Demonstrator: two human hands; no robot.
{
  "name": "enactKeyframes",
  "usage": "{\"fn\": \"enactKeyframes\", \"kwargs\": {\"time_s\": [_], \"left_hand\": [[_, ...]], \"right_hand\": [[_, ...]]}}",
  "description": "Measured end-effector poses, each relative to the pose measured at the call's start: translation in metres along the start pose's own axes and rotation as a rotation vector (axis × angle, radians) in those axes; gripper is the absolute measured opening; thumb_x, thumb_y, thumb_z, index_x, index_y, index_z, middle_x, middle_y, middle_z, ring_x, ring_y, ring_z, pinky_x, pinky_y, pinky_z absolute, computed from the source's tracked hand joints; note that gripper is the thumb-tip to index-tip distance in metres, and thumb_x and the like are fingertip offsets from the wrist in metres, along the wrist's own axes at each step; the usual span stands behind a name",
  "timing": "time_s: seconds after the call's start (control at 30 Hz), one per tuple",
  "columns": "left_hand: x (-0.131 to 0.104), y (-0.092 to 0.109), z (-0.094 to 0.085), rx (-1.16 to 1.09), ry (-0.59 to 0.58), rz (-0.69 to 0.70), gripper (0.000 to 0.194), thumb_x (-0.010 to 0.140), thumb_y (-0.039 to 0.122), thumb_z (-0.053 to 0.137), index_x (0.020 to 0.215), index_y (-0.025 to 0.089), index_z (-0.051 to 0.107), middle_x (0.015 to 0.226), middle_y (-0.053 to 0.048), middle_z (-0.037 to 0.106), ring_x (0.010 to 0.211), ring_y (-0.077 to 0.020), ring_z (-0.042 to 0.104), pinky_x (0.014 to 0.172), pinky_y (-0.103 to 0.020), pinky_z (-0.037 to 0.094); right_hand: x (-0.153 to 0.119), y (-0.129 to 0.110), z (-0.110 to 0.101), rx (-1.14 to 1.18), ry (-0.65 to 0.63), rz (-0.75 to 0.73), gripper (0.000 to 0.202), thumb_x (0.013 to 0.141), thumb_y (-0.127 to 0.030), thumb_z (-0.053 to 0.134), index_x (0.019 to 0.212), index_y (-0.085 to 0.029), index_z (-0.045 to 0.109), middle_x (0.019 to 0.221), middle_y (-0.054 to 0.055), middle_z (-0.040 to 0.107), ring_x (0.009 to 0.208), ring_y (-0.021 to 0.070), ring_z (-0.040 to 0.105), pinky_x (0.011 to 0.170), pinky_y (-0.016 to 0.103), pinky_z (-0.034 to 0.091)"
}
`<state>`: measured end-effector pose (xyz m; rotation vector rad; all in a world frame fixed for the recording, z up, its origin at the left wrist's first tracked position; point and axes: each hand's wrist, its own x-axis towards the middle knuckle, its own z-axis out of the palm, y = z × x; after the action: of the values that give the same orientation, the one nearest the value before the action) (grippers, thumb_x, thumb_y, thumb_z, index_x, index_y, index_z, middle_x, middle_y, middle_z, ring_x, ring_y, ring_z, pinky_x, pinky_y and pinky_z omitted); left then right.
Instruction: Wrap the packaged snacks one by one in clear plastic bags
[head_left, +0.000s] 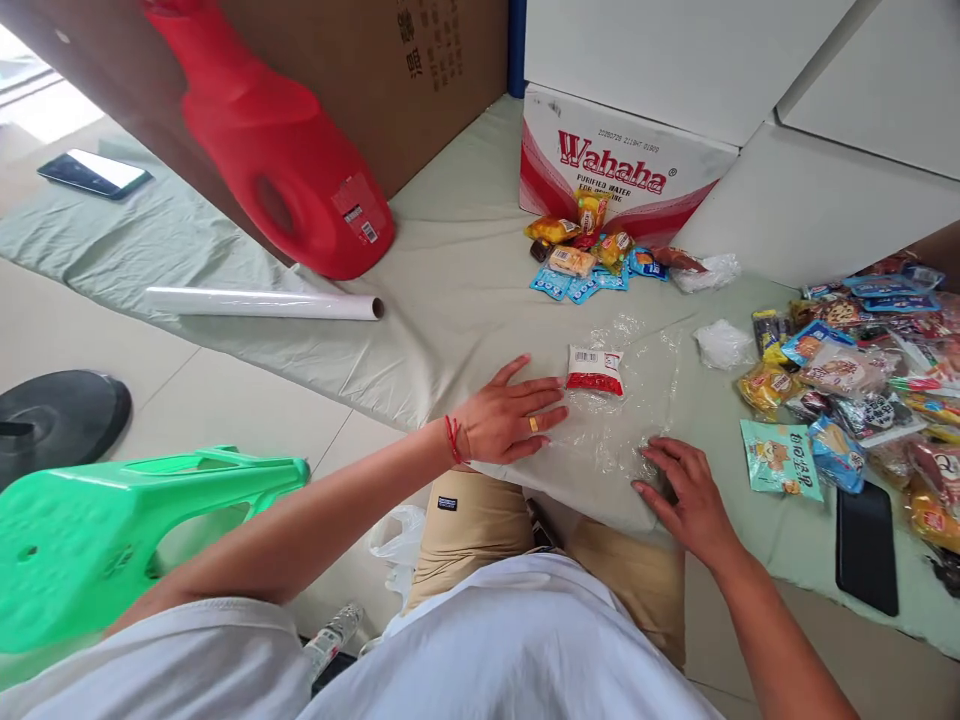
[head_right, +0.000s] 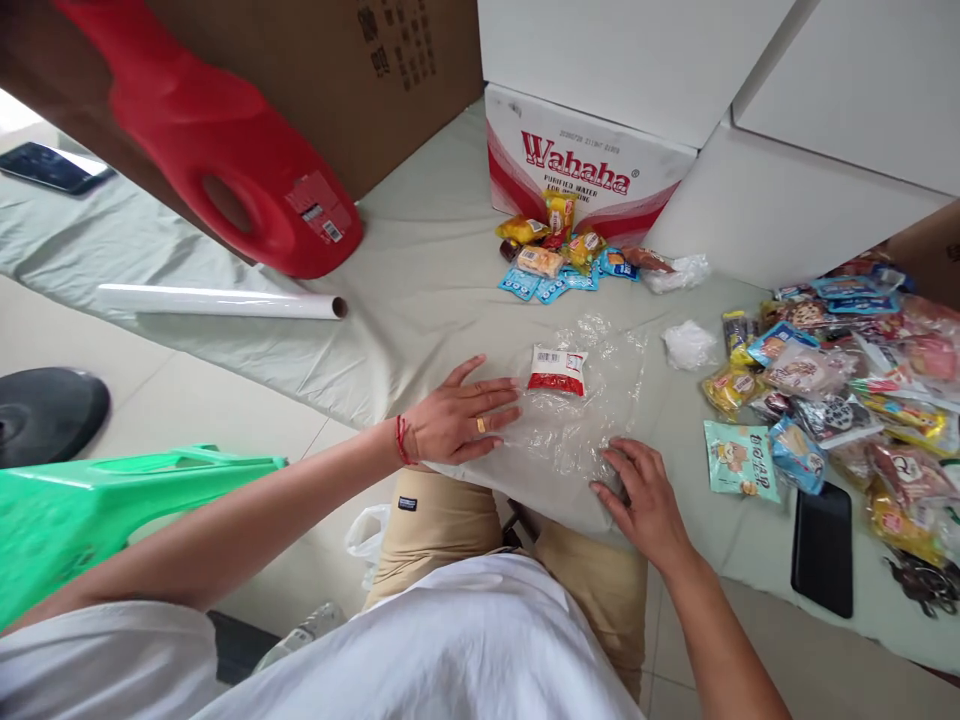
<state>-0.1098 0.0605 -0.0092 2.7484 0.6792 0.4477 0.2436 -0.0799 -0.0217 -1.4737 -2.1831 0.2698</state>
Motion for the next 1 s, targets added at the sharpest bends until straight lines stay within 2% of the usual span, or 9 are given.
{"fn": "enactKeyframes", "kwargs": {"time_s": [0.13,0.3,0.37,0.47,0.6,0.7,0.77,0.83,1.0], "left_hand": [[-0.015,-0.003,0.007,0.032,0.082,-0.237,0.050,0.103,0.052,0.045,0.141,0.024,0.063,0.149,-0.014,0.063,0.150,-0.0371,0.045,0.125,-0.075,0.004],[0.001,0.001,0.005,0.081,0.234,-0.556,0.044,0.106,0.043,0.037,0.121,0.022,0.073,0.152,-0.013,0.059,0.153,-0.0362,0.039,0.123,-0.070,0.021],[0.013,0.009,0.003,0.113,0.323,-0.587,0.040,0.103,0.043,0.044,0.114,0.020,0.075,0.152,-0.015,0.058,0.152,-0.0363,0.039,0.121,-0.063,0.028],[0.038,0.024,0.003,0.144,0.432,-0.520,0.041,0.098,0.043,0.053,0.128,0.019,0.068,0.150,-0.017,0.057,0.149,-0.0342,0.043,0.121,-0.056,0.030],[0.076,0.034,0.011,0.160,0.369,-0.392,0.061,0.092,0.054,0.063,0.144,0.022,0.056,0.158,-0.018,0.051,0.149,-0.0363,0.042,0.124,-0.061,0.018],[0.098,0.027,0.018,0.107,0.231,-0.427,0.042,0.097,0.045,0.059,0.129,0.019,0.065,0.137,-0.018,0.066,0.133,-0.0339,0.056,0.113,-0.053,0.037],[0.105,0.018,0.019,0.039,0.187,-0.553,0.030,0.103,0.034,0.048,0.113,0.018,0.070,0.116,-0.015,0.074,0.116,-0.0293,0.065,0.098,-0.042,0.046],[0.105,0.006,0.016,-0.025,0.198,-0.732,0.033,0.106,0.031,0.039,0.109,0.019,0.069,0.103,-0.012,0.076,0.101,-0.0264,0.069,0.085,-0.036,0.048],[0.097,-0.022,0.007,-0.097,0.239,-1.028,0.027,0.104,0.037,0.045,0.106,0.021,0.067,0.094,-0.009,0.076,0.090,-0.0277,0.071,0.077,-0.035,0.048]], "right_hand": [[0.003,0.003,0.009,-0.014,0.094,-0.026,0.023,0.099,-0.019,0.063,0.120,-0.027,0.067,0.123,0.009,0.066,0.114,0.0268,0.060,0.095,0.048,0.055],[0.013,-0.004,0.000,0.016,0.111,-0.064,0.021,0.097,-0.014,0.064,0.114,-0.025,0.069,0.120,0.009,0.068,0.112,0.0260,0.061,0.094,0.046,0.056],[0.015,-0.006,-0.005,0.012,0.107,-0.070,0.021,0.097,-0.013,0.064,0.113,-0.025,0.069,0.120,0.009,0.068,0.112,0.0263,0.061,0.094,0.046,0.055],[0.018,-0.007,-0.009,0.009,0.106,-0.076,0.020,0.096,-0.012,0.063,0.112,-0.024,0.068,0.120,0.009,0.067,0.113,0.0269,0.061,0.094,0.047,0.055],[0.019,-0.008,-0.010,0.002,0.099,-0.077,0.018,0.097,-0.013,0.061,0.111,-0.024,0.067,0.120,0.010,0.067,0.113,0.0270,0.060,0.094,0.047,0.055],[0.017,-0.008,-0.010,-0.002,0.085,-0.067,0.015,0.099,-0.014,0.060,0.109,-0.024,0.065,0.120,0.010,0.068,0.113,0.0269,0.060,0.095,0.047,0.054],[0.014,-0.008,-0.011,0.015,0.080,-0.060,0.016,0.099,-0.014,0.059,0.110,-0.024,0.064,0.118,0.009,0.069,0.112,0.0262,0.060,0.095,0.047,0.054],[0.010,-0.007,-0.013,0.053,0.081,-0.047,0.019,0.100,-0.014,0.058,0.113,-0.025,0.064,0.113,0.007,0.071,0.110,0.0250,0.061,0.096,0.045,0.054],[0.020,-0.004,-0.023,0.207,0.096,0.109,0.015,0.102,-0.021,0.057,0.111,-0.028,0.066,0.111,0.005,0.069,0.114,0.0222,0.064,0.095,0.038,0.053]]}}
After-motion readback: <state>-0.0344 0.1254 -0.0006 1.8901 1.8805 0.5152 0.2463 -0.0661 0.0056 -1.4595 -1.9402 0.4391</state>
